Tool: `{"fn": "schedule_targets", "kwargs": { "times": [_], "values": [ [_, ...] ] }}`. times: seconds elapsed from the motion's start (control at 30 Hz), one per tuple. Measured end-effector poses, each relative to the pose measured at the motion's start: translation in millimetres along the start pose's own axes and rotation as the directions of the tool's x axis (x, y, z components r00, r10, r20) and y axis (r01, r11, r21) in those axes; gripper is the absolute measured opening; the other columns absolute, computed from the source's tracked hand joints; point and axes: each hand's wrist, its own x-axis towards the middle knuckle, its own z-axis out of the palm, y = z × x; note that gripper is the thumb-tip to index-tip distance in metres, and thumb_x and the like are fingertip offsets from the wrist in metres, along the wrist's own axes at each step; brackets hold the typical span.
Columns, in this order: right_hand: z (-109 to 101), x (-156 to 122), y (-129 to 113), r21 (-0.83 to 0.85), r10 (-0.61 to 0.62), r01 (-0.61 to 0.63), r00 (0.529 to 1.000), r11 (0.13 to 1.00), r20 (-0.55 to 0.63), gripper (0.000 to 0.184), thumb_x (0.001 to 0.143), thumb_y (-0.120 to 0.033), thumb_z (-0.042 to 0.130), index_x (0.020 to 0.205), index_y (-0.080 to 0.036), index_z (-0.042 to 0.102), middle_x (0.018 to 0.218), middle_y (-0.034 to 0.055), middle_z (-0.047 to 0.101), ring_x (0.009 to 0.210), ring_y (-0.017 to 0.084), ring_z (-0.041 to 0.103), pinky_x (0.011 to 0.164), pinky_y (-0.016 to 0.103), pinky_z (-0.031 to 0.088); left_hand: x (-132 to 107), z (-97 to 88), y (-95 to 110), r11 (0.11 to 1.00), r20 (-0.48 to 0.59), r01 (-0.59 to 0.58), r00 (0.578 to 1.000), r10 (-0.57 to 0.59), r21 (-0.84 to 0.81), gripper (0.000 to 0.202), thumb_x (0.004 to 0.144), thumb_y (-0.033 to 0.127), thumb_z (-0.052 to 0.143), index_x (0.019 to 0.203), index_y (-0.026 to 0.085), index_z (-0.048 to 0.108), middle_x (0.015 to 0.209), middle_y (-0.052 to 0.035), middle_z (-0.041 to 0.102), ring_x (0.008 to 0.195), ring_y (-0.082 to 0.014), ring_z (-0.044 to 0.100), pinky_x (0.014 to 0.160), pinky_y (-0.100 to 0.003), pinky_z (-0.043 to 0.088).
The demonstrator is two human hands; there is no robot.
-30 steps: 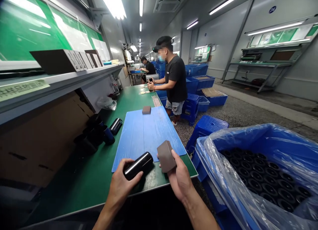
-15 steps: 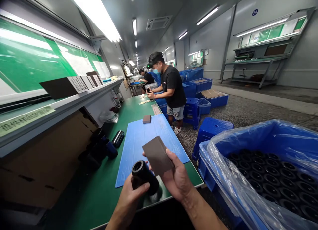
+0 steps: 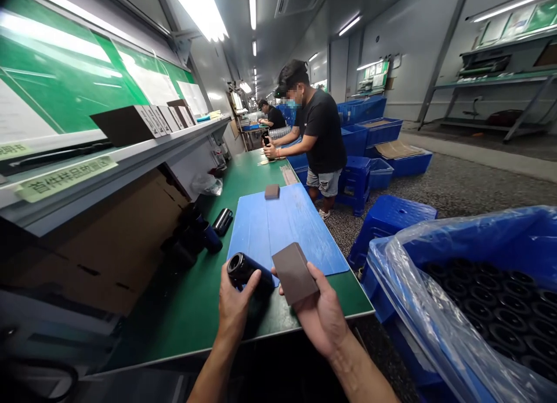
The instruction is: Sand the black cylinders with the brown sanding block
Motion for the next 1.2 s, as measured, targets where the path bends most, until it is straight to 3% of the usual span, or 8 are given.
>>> {"fn": "schedule_targets", "kwargs": {
  "times": [0.2, 0.33, 0.47, 0.53, 0.63, 0.77, 0.97, 1.2],
  "values": [
    [7, 8, 6, -0.04, 0.023, -0.023, 1.0, 0.999, -0.002, 0.042, 0.098, -0.036, 0.055, 0.134, -0.015, 0.06, 0.119, 0.0112, 0.073, 0.112, 0.029, 0.069, 0.081, 0.038, 0.06, -8, -16.5, 3, 0.998, 0.114, -0.069, 0.991, 0.069, 0.0, 0.054, 0.079, 0.043, 0.076, 0.124, 0.023, 0.054, 0.115, -0.0063, 0.067, 0.104, -0.0243, 0.066, 0.091, -0.035, 0.052],
    [11, 11, 7, -0.118, -0.035, 0.031, 0.999, 0.993, -0.036, 0.043, 0.096, -0.041, 0.058, 0.132, -0.017, 0.062, 0.121, 0.0105, 0.072, 0.113, 0.029, 0.069, 0.082, 0.039, 0.061, -7, -11.6, 1, 0.994, -0.059, -0.06, 0.996, 0.066, 0.087, 0.057, 0.069, 0.047, 0.084, 0.111, 0.022, 0.056, 0.102, -0.0048, 0.068, 0.092, -0.0242, 0.068, 0.083, -0.035, 0.054],
    [9, 11, 11, -0.351, -0.161, 0.118, 0.982, 0.929, -0.096, 0.051, 0.093, -0.046, 0.062, 0.136, -0.019, 0.059, 0.128, 0.0091, 0.069, 0.123, 0.03, 0.062, 0.098, 0.043, 0.056, -2, 0.9, -4, 0.988, -0.176, -0.1, 0.977, 0.121, 0.122, 0.067, 0.068, 0.049, 0.085, 0.121, 0.022, 0.053, 0.107, -0.006, 0.068, 0.094, -0.0247, 0.068, 0.085, -0.037, 0.054],
    [5, 11, 14, -0.565, -0.255, 0.181, 0.965, 0.805, -0.054, 0.054, 0.093, -0.049, 0.062, 0.14, -0.023, 0.057, 0.138, 0.0068, 0.063, 0.133, 0.029, 0.055, 0.111, 0.045, 0.046, -1, 4.6, -7, 0.98, -0.187, -0.147, 0.967, 0.17, 0.131, 0.07, 0.069, 0.05, 0.084, 0.126, 0.023, 0.054, 0.113, -0.0067, 0.068, 0.098, -0.0251, 0.068, 0.089, -0.038, 0.054],
    [0, 10, 21, -0.849, -0.341, 0.295, 0.929, 0.439, 0.146, 0.056, 0.094, -0.049, 0.061, 0.145, -0.028, 0.052, 0.15, 0.0041, 0.052, 0.142, 0.027, 0.044, 0.122, 0.047, 0.03, -2, 5.0, -12, 0.972, -0.189, -0.181, 0.96, 0.208, 0.152, 0.069, 0.069, 0.05, 0.084, 0.125, 0.023, 0.056, 0.113, -0.0069, 0.068, 0.099, -0.0255, 0.068, 0.09, -0.038, 0.054],
    [0, 8, 28, -0.906, -0.34, 0.418, 0.864, 0.07, 0.372, 0.056, 0.097, -0.045, 0.055, 0.15, -0.033, 0.044, 0.154, 0.0033, 0.045, 0.144, 0.025, 0.04, 0.122, 0.046, 0.03, -5, 1.4, -13, 0.97, -0.153, -0.192, 0.965, 0.215, 0.15, 0.063, 0.071, 0.038, 0.082, 0.126, 0.024, 0.054, 0.111, -0.006, 0.068, 0.098, -0.0247, 0.068, 0.089, -0.037, 0.054],
    [5, 5, 31, -0.869, -0.322, 0.472, 0.808, -0.149, 0.494, 0.051, 0.1, -0.04, 0.052, 0.149, -0.034, 0.045, 0.159, 0.0047, 0.037, 0.144, 0.026, 0.039, 0.12, 0.046, 0.035, -14, -5.5, -6, 0.974, -0.011, -0.206, 0.978, 0.208, 0.091, 0.064, 0.069, 0.027, 0.081, 0.127, 0.025, 0.053, 0.118, -0.006, 0.067, 0.106, -0.0239, 0.067, 0.091, -0.036, 0.055],
    [9, 4, 15, -0.875, -0.343, 0.448, 0.805, -0.184, 0.484, 0.051, 0.101, -0.041, 0.051, 0.151, -0.033, 0.043, 0.159, 0.0046, 0.037, 0.146, 0.025, 0.038, 0.121, 0.048, 0.034, -15, -11.4, -2, 0.981, 0.083, -0.194, 0.978, 0.193, -0.003, 0.048, 0.077, 0.03, 0.078, 0.118, 0.025, 0.056, 0.112, -0.0026, 0.07, 0.099, -0.0193, 0.07, 0.088, -0.031, 0.055]
  ]
}}
